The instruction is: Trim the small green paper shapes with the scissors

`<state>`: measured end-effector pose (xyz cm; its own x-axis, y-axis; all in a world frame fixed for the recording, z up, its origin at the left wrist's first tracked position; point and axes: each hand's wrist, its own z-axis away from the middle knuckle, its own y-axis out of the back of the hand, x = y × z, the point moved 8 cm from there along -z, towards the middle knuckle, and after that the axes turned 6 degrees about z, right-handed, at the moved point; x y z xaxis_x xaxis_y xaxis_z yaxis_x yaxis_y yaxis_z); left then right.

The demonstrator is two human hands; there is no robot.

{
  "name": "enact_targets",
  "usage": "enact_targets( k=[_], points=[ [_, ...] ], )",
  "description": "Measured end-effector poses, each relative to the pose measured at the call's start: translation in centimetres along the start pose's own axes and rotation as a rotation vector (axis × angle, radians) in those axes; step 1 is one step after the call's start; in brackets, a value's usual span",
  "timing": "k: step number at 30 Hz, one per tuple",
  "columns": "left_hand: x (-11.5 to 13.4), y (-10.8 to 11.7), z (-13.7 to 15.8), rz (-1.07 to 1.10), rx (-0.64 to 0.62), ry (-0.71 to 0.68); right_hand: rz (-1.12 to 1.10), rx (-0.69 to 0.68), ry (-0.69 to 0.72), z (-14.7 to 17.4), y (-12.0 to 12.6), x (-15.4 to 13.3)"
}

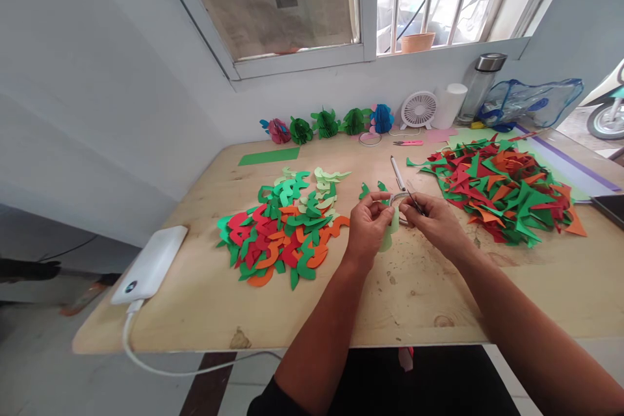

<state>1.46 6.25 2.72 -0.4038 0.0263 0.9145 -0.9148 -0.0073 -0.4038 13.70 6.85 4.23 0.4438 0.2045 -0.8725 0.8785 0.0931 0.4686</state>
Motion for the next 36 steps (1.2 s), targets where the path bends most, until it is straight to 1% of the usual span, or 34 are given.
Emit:
enact_targets(
  k=[14,19,25,36],
  points=[
    [-0.34,-0.02,-0.12,0.03,-0.007,0.011,-0.022,-0.033,0.006,0.13,-0.25,-0.04],
    [-0.18,-0.07,-0.02,0.024,-0.009,0.011,-0.044,-0.038,0.02,0.03,-0.4,0.35],
    [-0.08,-0.13,0.05,0.014,-0.002,0.023,-0.004,-0.031,0.003,-0.01,-0.31,0.45],
    [0.14,-0.19,0.27,-0.002,-0.007,0.03,-0.048,-0.035,0.016,0.07,-0.39,0.32]
  ],
)
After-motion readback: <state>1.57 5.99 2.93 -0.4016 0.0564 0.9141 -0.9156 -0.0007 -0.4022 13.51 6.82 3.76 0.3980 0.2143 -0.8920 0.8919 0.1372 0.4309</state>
